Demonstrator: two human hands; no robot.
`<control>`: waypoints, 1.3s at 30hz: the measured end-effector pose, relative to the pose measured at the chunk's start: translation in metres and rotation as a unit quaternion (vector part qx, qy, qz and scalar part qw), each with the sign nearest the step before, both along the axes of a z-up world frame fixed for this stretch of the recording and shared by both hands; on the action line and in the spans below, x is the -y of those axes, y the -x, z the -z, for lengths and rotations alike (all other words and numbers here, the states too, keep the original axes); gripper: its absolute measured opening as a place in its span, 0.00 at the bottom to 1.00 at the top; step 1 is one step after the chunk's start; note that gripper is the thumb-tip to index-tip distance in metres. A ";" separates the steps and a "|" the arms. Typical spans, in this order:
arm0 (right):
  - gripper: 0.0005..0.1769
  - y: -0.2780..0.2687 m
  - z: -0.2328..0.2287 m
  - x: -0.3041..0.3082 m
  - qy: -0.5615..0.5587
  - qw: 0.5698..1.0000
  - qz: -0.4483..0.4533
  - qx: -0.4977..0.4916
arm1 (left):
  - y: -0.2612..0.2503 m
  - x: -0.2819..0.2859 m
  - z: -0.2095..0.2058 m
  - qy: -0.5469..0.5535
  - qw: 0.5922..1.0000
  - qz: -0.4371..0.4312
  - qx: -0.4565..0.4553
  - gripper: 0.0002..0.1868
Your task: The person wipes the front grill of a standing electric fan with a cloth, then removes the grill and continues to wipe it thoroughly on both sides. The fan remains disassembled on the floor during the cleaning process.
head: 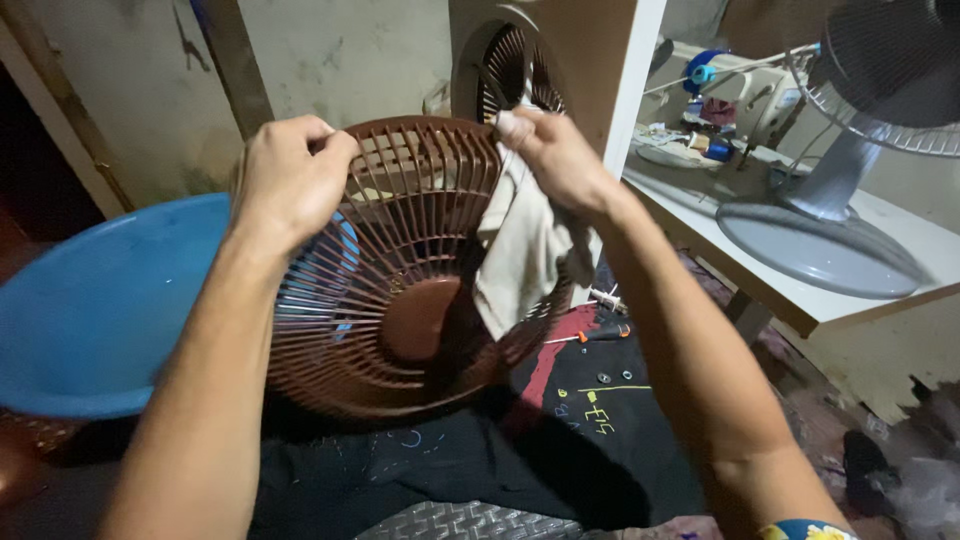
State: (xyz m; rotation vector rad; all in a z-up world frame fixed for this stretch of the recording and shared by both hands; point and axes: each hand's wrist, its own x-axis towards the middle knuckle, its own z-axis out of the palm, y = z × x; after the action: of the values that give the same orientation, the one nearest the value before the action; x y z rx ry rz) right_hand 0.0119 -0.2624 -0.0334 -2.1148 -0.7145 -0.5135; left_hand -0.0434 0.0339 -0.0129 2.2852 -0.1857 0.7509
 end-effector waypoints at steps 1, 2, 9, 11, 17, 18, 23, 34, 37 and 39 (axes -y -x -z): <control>0.29 0.002 -0.009 0.001 0.011 1.000 -0.001 0.002 | -0.001 0.000 -0.001 0.006 1.000 0.009 -0.002 0.21; 0.28 0.003 -0.017 0.001 0.021 1.000 -0.002 0.005 | -0.003 0.003 -0.002 -0.007 0.999 0.006 -0.046 0.23; 0.20 -0.001 -0.032 -0.018 0.049 0.985 0.118 0.113 | -0.023 0.062 -0.011 -0.106 0.991 0.058 -0.051 0.28; 0.17 -0.001 -0.018 -0.025 0.031 0.982 0.170 0.072 | -0.027 0.071 -0.012 -0.122 0.990 0.036 -0.067 0.28; 0.31 0.041 0.080 -0.034 0.012 0.885 0.160 0.437 | -0.035 0.082 -0.017 -0.122 0.988 0.021 -0.091 0.26; 0.31 0.046 0.094 -0.037 0.017 0.878 0.183 0.442 | -0.036 0.082 -0.016 -0.124 0.990 0.017 -0.068 0.25; 0.30 0.056 0.116 -0.039 0.120 0.889 0.192 0.399 | -0.044 0.078 -0.013 -0.117 0.992 0.030 -0.019 0.23; 0.14 0.021 0.036 -0.069 0.030 0.916 0.176 0.360 | -0.045 0.072 -0.012 -0.090 0.993 0.004 -0.082 0.21; 0.10 0.005 0.018 -0.073 0.023 0.917 0.214 0.337 | -0.042 0.077 -0.011 -0.122 0.991 0.002 -0.045 0.22; 0.11 0.002 0.018 -0.069 0.020 0.892 0.193 0.409 | -0.040 0.077 -0.013 -0.121 0.992 0.008 -0.042 0.22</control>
State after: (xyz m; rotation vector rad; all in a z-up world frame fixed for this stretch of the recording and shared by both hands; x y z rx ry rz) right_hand 0.0097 -0.1939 -0.0514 -2.0450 -0.7387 -1.6807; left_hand -0.0038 -0.0428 0.0001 2.5374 -0.2686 0.6509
